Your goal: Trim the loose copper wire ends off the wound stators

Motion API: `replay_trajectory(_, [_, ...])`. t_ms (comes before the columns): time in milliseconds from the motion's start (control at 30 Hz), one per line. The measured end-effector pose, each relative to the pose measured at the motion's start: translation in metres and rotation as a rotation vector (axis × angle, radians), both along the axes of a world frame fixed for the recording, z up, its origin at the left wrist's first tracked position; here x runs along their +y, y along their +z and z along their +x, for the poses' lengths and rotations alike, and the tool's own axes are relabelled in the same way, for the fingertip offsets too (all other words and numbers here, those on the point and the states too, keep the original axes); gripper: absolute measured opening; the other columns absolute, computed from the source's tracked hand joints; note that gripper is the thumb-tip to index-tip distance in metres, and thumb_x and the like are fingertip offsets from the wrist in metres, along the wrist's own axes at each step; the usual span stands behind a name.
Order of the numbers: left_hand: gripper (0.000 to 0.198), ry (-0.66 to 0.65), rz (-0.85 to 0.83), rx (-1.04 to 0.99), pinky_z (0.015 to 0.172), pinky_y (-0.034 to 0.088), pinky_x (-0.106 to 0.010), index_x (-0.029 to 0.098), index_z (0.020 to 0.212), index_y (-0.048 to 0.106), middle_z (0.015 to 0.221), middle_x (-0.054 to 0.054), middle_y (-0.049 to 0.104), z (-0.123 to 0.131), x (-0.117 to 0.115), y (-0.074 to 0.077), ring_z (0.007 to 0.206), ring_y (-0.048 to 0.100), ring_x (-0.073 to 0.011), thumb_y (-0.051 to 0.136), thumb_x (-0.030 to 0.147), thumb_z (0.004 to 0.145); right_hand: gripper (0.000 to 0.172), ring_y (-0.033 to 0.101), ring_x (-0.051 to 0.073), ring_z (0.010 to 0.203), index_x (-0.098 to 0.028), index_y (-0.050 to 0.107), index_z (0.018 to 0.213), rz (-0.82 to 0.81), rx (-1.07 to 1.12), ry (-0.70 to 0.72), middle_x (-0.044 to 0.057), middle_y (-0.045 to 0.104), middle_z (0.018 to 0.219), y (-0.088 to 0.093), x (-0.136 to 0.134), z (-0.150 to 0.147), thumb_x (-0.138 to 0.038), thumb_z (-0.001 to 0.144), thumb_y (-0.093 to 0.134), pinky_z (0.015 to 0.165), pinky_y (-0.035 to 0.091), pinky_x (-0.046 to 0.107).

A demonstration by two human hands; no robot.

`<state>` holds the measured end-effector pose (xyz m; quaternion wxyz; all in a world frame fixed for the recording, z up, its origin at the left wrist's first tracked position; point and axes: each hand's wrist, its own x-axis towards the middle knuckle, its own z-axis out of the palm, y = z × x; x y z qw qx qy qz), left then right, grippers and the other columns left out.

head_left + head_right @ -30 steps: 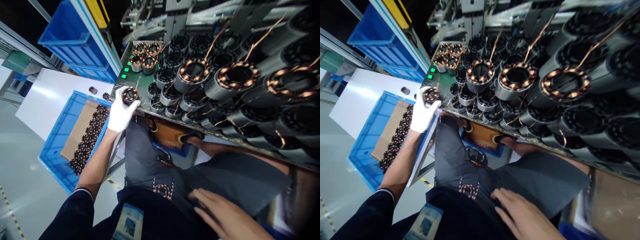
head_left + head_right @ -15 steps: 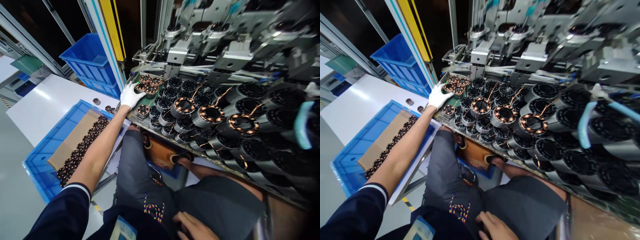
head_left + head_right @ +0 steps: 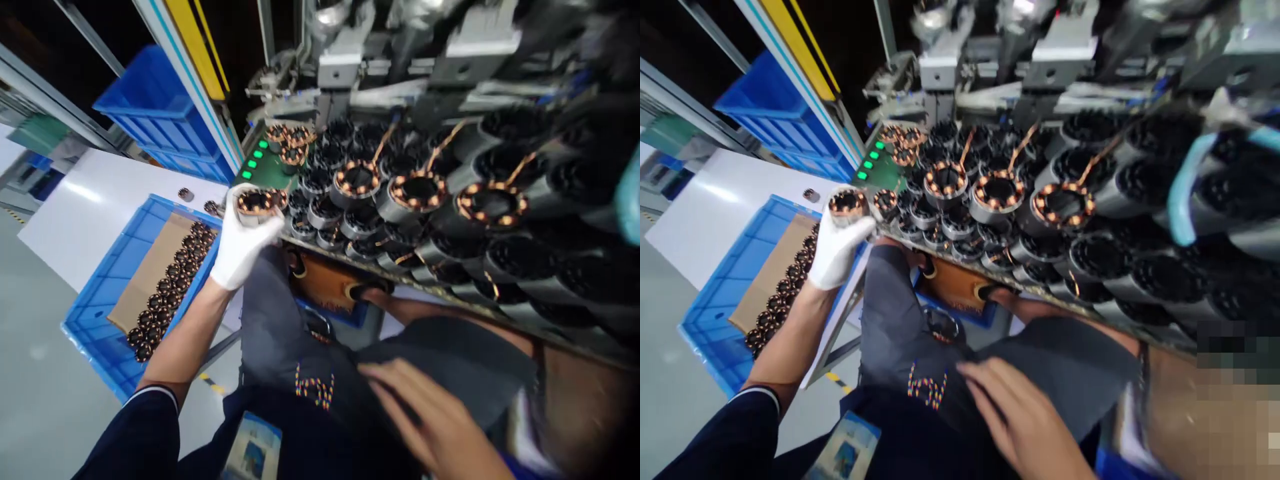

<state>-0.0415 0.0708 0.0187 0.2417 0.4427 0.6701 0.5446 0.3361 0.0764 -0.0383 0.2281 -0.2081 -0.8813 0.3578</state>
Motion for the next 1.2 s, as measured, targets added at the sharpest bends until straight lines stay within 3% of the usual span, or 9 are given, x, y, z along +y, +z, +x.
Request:
replay_trajectory(133, [0.073,-0.365,-0.235,-0.73,0.071,0.058,-0.028,0.022,0.147,0.065,0.105,-0.005,0.079,0.081,-0.054,0.007,0.08,0.071,-0.0161,0.096,0.041,0.083,0.076,0.082,0.029,0.108,-0.039,0.07,0.159,0.424,0.218,-0.174,0.008,0.08,0.123,0.046,0.037,-0.025,-0.002,0.094,0.083,0.097,0.072,0.043])
replay_trajectory(333, [0.037,-0.449,-0.426,-0.884,0.077,0.062,-0.028,0.017,0.099,0.075,0.087,-0.004,0.079,0.106,-0.063,-0.004,0.077,0.074,-0.0162,0.1,0.038,0.083,0.047,0.078,0.027,0.113,-0.023,0.073,0.15,0.715,0.062,0.052,0.009,0.084,0.134,0.074,0.072,-0.049,-0.008,0.105,0.078,0.09,0.061,0.043])
replay_trajectory(500, [0.052,-0.399,-0.42,-0.85,0.071,0.063,-0.028,0.02,0.099,0.062,0.09,-0.002,0.081,0.106,-0.062,-0.012,0.074,0.077,-0.0173,0.104,0.021,0.069,0.01,0.075,0.023,0.098,-0.015,0.073,0.121,0.361,0.076,0.184,0.013,0.08,0.116,0.053,0.059,-0.045,-0.017,0.111,0.071,0.083,0.06,0.038])
replay_trajectory(633, [0.044,-0.341,-0.362,-0.724,0.066,0.056,-0.024,0.02,0.091,0.061,0.081,0.003,0.071,0.111,-0.061,-0.021,0.069,0.063,-0.0113,0.097,0.017,0.066,0.032,0.079,0.026,0.114,-0.016,0.069,0.14,0.271,0.02,0.171,0.015,0.079,0.132,0.034,0.041,-0.041,-0.032,0.113,0.073,0.095,0.066,0.037])
replay_trajectory(800, [0.032,-0.41,-0.347,-0.6,0.076,0.061,-0.031,0.02,0.099,0.067,0.086,-0.001,0.075,0.112,-0.058,-0.029,0.076,0.07,-0.0168,0.087,0.023,0.074,0.032,0.072,0.018,0.084,-0.027,0.075,0.138,0.207,0.058,0.086,0.004,0.079,0.104,0.031,0.033,-0.026,-0.011,0.11,0.07,0.076,0.059,0.034])
replay_trajectory(933, [0.034,-0.495,-0.259,-0.375,0.089,0.062,-0.031,0.019,0.104,0.076,0.1,-0.003,0.08,0.117,-0.056,-0.032,0.091,0.076,-0.0179,0.09,0.017,0.074,0.013,0.07,0.015,0.071,-0.028,0.074,0.112,-0.495,0.308,0.031,0.006,0.076,0.111,0.041,0.014,-0.033,-0.03,0.117,0.062,0.06,0.059,0.03])
replay_trajectory(1033, [0.047,-0.471,-0.098,-0.641,0.077,0.061,-0.027,0.024,0.106,0.07,0.099,-0.001,0.076,0.133,-0.057,-0.036,0.084,0.072,-0.0158,0.101,0.031,0.072,0.017,0.039,0.003,0.039,-0.026,0.064,0.107,-1.035,0.614,0.011,0.0,0.073,0.102,0.038,-0.008,-0.051,-0.037,0.119,0.058,0.034,0.036,0.02])
replay_trajectory(1100, [0.052,-0.373,-0.013,-0.992,0.056,0.05,-0.021,0.028,0.109,0.062,0.091,0.002,0.067,0.148,-0.058,-0.039,0.064,0.057,-0.0097,0.1,0.045,0.078,0.01,0.04,0.002,0.041,-0.025,0.062,0.108,-0.918,0.66,0.022,-0.002,0.072,0.099,0.03,-0.018,-0.06,-0.029,0.118,0.06,0.035,0.037,0.018])
replay_trajectory(1200, [0.042,-0.243,-0.01,-1.213,0.041,0.027,-0.021,0.029,0.11,0.056,0.085,0.005,0.051,0.163,-0.055,-0.051,0.049,0.027,-0.0045,0.086,0.053,0.092,0.013,0.075,0.014,0.079,-0.022,0.066,0.11,-0.369,0.451,0.039,0.007,0.08,0.109,0.018,-0.02,-0.059,-0.01,0.109,0.062,0.064,0.062,0.025])
